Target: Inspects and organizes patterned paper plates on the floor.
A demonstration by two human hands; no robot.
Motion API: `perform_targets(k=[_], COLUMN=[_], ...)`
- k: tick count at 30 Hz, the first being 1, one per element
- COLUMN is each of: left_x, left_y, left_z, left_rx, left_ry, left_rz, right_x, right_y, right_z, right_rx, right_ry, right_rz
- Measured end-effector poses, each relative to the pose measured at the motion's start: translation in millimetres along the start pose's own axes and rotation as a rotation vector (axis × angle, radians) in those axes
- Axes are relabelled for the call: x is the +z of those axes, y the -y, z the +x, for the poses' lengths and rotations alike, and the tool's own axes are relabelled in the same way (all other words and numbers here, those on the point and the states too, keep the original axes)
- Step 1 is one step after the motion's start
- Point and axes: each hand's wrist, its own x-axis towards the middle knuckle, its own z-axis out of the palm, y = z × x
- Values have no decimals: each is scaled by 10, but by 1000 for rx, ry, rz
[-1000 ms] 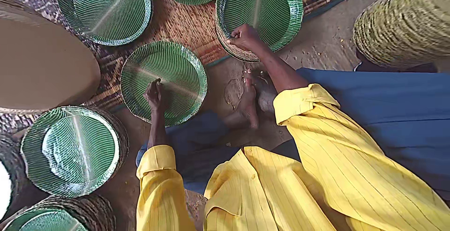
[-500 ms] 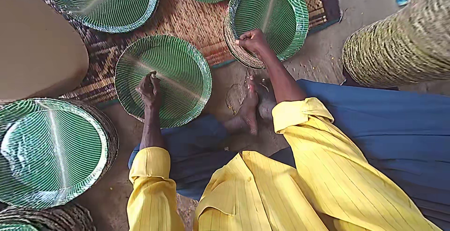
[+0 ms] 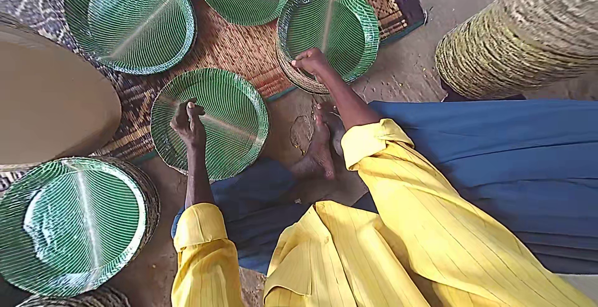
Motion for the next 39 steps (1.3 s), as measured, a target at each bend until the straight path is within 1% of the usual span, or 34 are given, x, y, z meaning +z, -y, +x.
perform_targets(k=[3,6,8,10,12,15,18,20,24,26,29,31,32,35,37,39], left_x=[83,141,110,36,-91,-88,-37,-31,-11,-8,-2,-1,4,20,19,-44], left_y=[-67,113,257,319,343,386,403,421,404,399,368,366,375,378,381,352], left_z=[91,-6,-164,-298,-281,-209,-175,-190,-266,-291,-274,-238,-228,-225,-222,-192], left_rx=[-86,-151,-231,-304,-253,-182,-154,-140,-80,-72,-56,-9,18,31,56,54], left_ry=[68,33,-25,2,33,-70,-94,-63,63,90,62,68,99,264,273,199], left_rz=[-161,-333,-344,-293,-236,-313,-341,-241,73,132,151,183,206,278,299,290], right_x=[1,7,2,-10,11,-4,-22,-14,35,73,65,55,53,60,68,126], right_y=[10,0,1,1,46,72,86,74,38,4,-44,-39,-24,70,129,258], right_z=[23,13,17,11,-1,-20,-29,-19,33,83,118,111,93,-15,-90,-224], right_rx=[14,13,20,33,39,62,77,85,76,19,-84,-140,-152,-176,-276,-437], right_ry=[5,-2,-8,-14,-14,-14,-27,-43,-96,-103,-86,-88,-104,-187,-252,-326], right_rz=[26,54,72,67,70,66,76,101,70,-12,-156,-252,-291,-368,-404,-438])
